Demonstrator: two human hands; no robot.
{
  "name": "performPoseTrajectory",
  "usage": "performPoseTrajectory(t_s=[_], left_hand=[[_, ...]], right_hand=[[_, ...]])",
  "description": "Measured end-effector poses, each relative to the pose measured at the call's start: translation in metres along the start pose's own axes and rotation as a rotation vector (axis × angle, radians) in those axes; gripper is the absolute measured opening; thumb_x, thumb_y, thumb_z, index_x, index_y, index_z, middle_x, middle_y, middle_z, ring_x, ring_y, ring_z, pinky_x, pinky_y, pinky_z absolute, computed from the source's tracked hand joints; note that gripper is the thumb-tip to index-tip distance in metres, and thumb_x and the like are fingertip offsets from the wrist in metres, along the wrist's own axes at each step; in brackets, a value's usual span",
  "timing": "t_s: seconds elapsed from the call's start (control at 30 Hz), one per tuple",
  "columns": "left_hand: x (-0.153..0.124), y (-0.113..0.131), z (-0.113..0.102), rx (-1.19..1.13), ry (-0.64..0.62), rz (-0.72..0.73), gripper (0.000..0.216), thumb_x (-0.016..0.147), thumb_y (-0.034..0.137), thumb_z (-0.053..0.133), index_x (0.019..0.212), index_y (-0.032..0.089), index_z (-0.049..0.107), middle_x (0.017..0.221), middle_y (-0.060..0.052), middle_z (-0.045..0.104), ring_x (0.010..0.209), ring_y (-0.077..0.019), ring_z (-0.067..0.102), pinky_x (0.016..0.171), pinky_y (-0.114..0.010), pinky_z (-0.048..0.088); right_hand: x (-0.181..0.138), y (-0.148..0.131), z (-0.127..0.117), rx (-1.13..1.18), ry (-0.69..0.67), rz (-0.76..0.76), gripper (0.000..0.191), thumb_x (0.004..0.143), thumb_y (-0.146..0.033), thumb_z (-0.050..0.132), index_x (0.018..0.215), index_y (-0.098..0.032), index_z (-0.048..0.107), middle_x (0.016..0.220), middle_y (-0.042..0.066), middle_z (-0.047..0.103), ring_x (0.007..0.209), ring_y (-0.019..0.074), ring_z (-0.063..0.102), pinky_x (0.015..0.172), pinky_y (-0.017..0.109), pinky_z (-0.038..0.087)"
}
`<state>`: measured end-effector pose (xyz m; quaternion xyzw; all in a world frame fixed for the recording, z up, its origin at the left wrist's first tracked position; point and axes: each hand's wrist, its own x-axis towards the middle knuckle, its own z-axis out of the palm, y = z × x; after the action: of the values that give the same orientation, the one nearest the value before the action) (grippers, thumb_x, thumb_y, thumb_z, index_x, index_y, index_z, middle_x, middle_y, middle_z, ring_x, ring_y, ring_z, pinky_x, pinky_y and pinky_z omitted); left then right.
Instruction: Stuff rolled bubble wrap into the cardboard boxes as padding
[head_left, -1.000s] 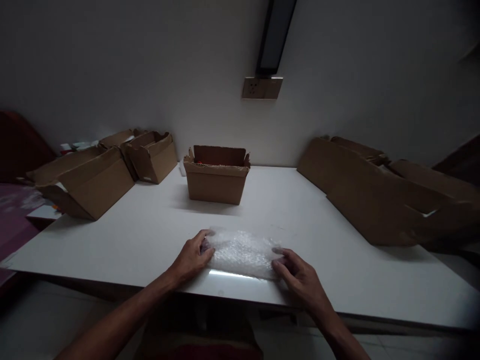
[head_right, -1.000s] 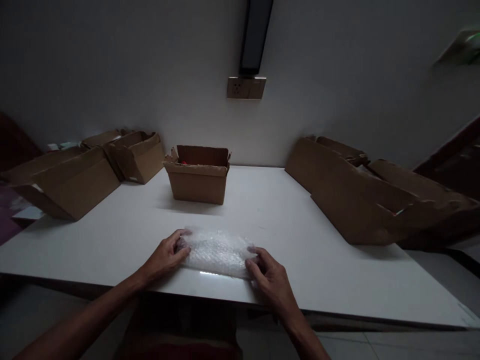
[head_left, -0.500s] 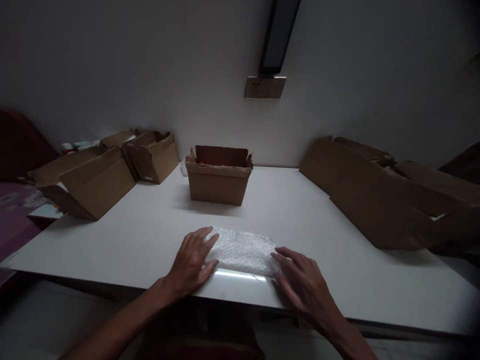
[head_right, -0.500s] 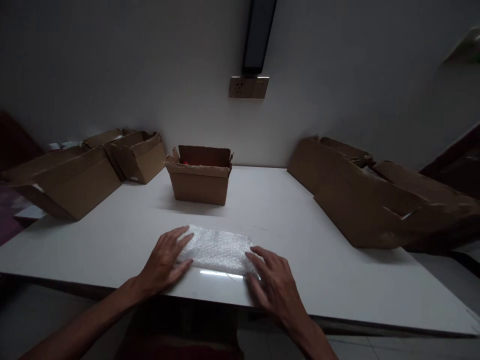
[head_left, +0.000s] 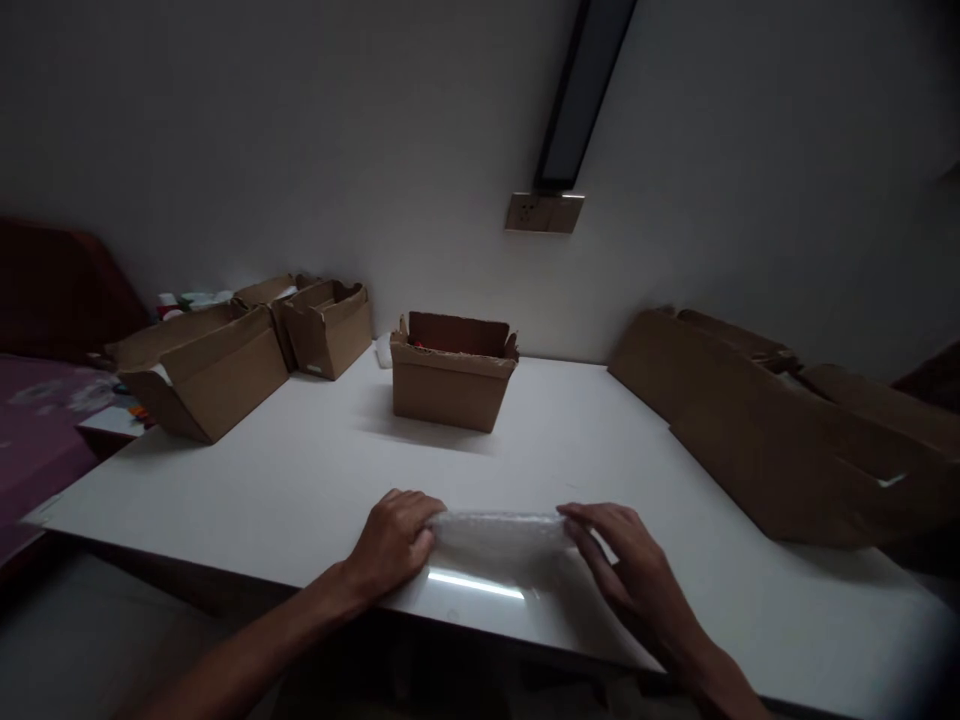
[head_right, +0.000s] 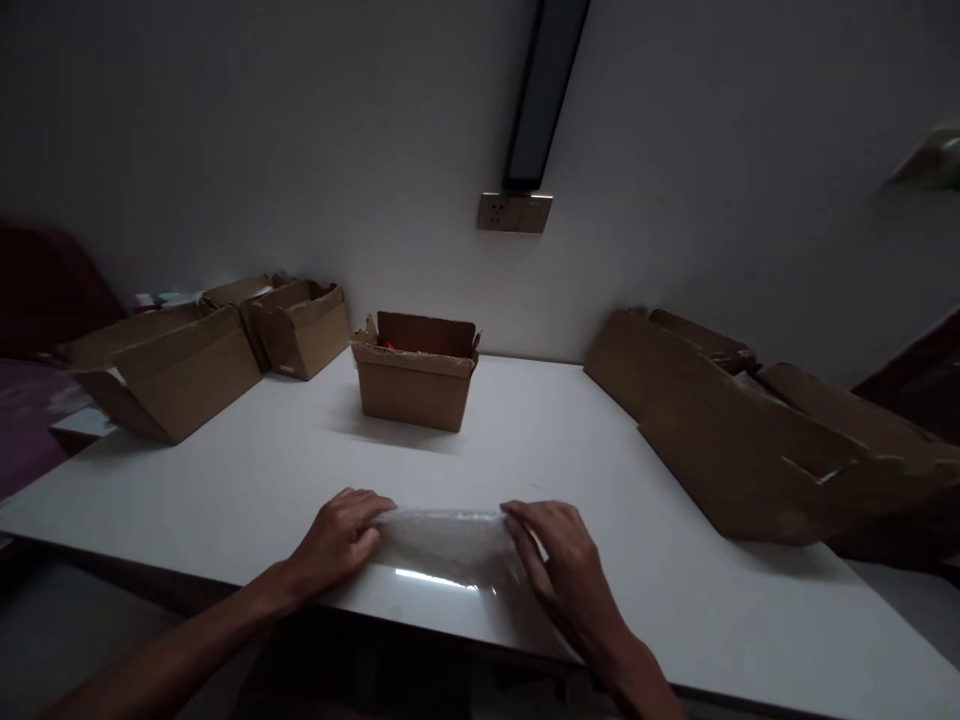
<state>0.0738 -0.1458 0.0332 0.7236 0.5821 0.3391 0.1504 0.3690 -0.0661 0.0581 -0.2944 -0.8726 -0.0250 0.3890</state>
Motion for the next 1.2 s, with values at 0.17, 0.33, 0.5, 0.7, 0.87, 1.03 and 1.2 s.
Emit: performPoseTrajectory(t_s=[0.17, 0.33, 0.5, 0.7, 0.87, 1.03, 1.2], left_hand=[[-0.015, 0.021, -0.006, -0.494, -0.002, -0.366, 0.047, 0.084, 0.025, 0.053, 0.129, 0.018, 0.057, 0.079, -0.001, 0.071, 0.068, -0.0163, 0.065, 0.064, -0.027, 0.047], [-0.023, 0.01, 0.004, -0.76, -0.037, -0.587, 0.079, 0.085, 0.041, 0.054, 0.152, 0.01, 0.027, 0.051, 0.002, 0.064, 0.047, -0.0164, 0.061, 0.052, -0.026, 0.048], [-0.024, 0.001, 0.001, -0.842, -0.042, -0.652, 0.077, 0.08, 0.047, 0.059, 0.143, 0.007, 0.042, 0.05, -0.001, 0.066, 0.044, -0.0151, 0.06, 0.048, -0.024, 0.047], [-0.027, -0.002, -0.004, -0.949, -0.068, -0.703, 0.056, 0.075, 0.05, 0.067, 0.112, 0.007, 0.062, 0.058, -0.005, 0.069, 0.049, -0.0138, 0.062, 0.051, -0.024, 0.049], [-0.027, -0.002, -0.008, -1.079, -0.127, -0.709, 0.059, 0.074, 0.052, 0.07, 0.112, 0.008, 0.06, 0.065, -0.006, 0.069, 0.056, -0.015, 0.065, 0.05, -0.024, 0.05], [-0.034, -0.005, -0.017, -0.897, -0.104, -0.626, 0.06, 0.084, 0.048, 0.059, 0.13, 0.011, 0.05, 0.083, -0.008, 0.07, 0.06, -0.015, 0.064, 0.058, -0.03, 0.053], [-0.04, -0.009, -0.026, -0.283, 0.13, -0.244, 0.064, 0.079, 0.02, 0.06, 0.141, 0.026, 0.046, 0.131, -0.009, 0.058, 0.117, -0.0231, 0.056, 0.102, -0.042, 0.044]], right_hand=[[0.071, 0.006, 0.004, -0.078, 0.078, 0.031, 0.021, 0.097, -0.034, 0.053, 0.105, -0.02, 0.067, 0.093, 0.008, 0.074, 0.084, 0.0229, 0.067, 0.078, 0.038, 0.051], [0.097, 0.004, 0.055, -0.088, 0.02, 0.015, 0.031, 0.098, -0.032, 0.048, 0.119, -0.016, 0.064, 0.117, 0.015, 0.069, 0.107, 0.0291, 0.062, 0.087, 0.045, 0.048], [0.053, -0.028, 0.089, 0.038, -0.341, -0.094, 0.03, 0.096, -0.023, 0.049, 0.119, -0.021, 0.067, 0.123, 0.012, 0.066, 0.11, 0.0265, 0.06, 0.09, 0.044, 0.047], [0.031, -0.038, 0.069, 0.179, -0.514, -0.018, 0.036, 0.093, -0.023, 0.051, 0.126, -0.023, 0.063, 0.135, 0.011, 0.06, 0.124, 0.0277, 0.052, 0.102, 0.05, 0.042], [0.008, -0.066, 0.059, 0.31, -0.509, -0.053, 0.084, 0.083, -0.049, 0.067, 0.153, -0.021, 0.03, 0.148, 0.016, 0.046, 0.129, 0.031, 0.047, 0.103, 0.047, 0.044], [-0.001, -0.086, 0.096, 0.204, -0.348, 0.0, 0.038, 0.085, -0.012, 0.052, 0.122, -0.015, 0.061, 0.105, 0.014, 0.072, 0.093, 0.0276, 0.064, 0.082, 0.045, 0.05], [0.008, -0.075, 0.097, 0.365, -0.282, 0.196, 0.03, 0.09, -0.016, 0.048, 0.113, -0.021, 0.067, 0.102, 0.008, 0.075, 0.09, 0.0232, 0.067, 0.081, 0.04, 0.052]])
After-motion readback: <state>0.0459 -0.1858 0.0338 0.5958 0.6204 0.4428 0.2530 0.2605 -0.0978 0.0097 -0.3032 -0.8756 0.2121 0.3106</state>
